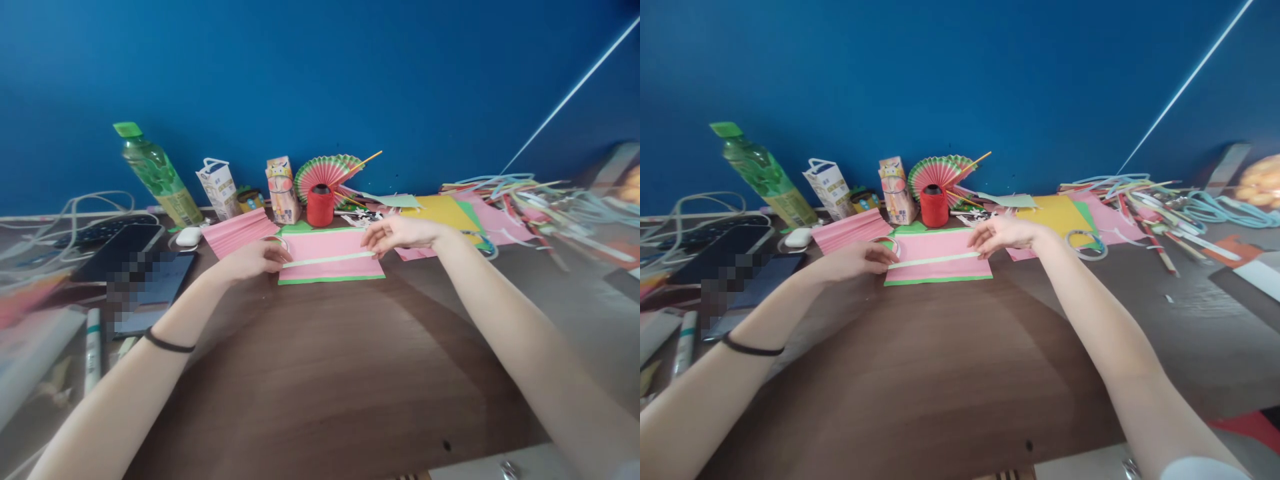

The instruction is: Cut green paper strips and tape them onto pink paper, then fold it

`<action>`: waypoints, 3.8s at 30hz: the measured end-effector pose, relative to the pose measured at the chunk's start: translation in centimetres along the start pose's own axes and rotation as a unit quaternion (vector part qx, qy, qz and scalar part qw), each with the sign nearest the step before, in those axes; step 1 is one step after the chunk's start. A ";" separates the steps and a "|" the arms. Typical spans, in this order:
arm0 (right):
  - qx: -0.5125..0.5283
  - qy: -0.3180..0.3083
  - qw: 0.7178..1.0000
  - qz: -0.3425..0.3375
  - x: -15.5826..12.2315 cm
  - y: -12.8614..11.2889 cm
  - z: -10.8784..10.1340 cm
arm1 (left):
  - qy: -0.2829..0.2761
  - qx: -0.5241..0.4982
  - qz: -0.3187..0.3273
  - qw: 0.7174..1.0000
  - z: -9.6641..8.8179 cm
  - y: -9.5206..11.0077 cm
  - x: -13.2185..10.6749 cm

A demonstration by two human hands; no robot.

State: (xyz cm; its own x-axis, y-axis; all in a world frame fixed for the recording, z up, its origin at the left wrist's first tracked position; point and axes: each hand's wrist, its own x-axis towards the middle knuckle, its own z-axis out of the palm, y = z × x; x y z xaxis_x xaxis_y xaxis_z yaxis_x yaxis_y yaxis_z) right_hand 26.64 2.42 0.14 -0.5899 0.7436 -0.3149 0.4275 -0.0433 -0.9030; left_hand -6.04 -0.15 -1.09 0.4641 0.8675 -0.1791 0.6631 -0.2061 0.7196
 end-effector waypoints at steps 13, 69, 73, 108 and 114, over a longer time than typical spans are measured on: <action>-0.066 -0.016 0.998 0.002 -0.2 -0.5 0.6 | 0.019 0.015 -0.021 0.999 -0.6 -0.2 -0.2; -0.261 -0.137 0.953 0.068 1.1 0.1 1.9 | -0.085 0.167 -0.009 0.982 1.2 2.3 -1.4; -0.268 -0.134 0.952 0.068 1.1 0.2 1.9 | -0.056 0.162 0.007 0.985 0.6 2.8 -1.5; -0.244 -0.156 0.952 0.100 1.0 -0.2 2.4 | -0.098 0.245 -0.059 0.963 2.0 3.7 -1.8; -0.247 -0.156 0.950 0.108 0.9 -0.3 2.5 | -0.110 0.238 -0.062 0.963 1.9 3.6 -1.7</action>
State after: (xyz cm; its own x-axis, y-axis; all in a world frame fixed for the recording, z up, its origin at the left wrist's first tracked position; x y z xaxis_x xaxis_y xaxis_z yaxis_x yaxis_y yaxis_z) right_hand 24.23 1.45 -0.61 -0.5936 0.5155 -0.6180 0.7853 0.2031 -0.5849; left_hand -3.34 -3.25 0.54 0.4430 0.7928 -0.4186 0.8910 -0.3374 0.3038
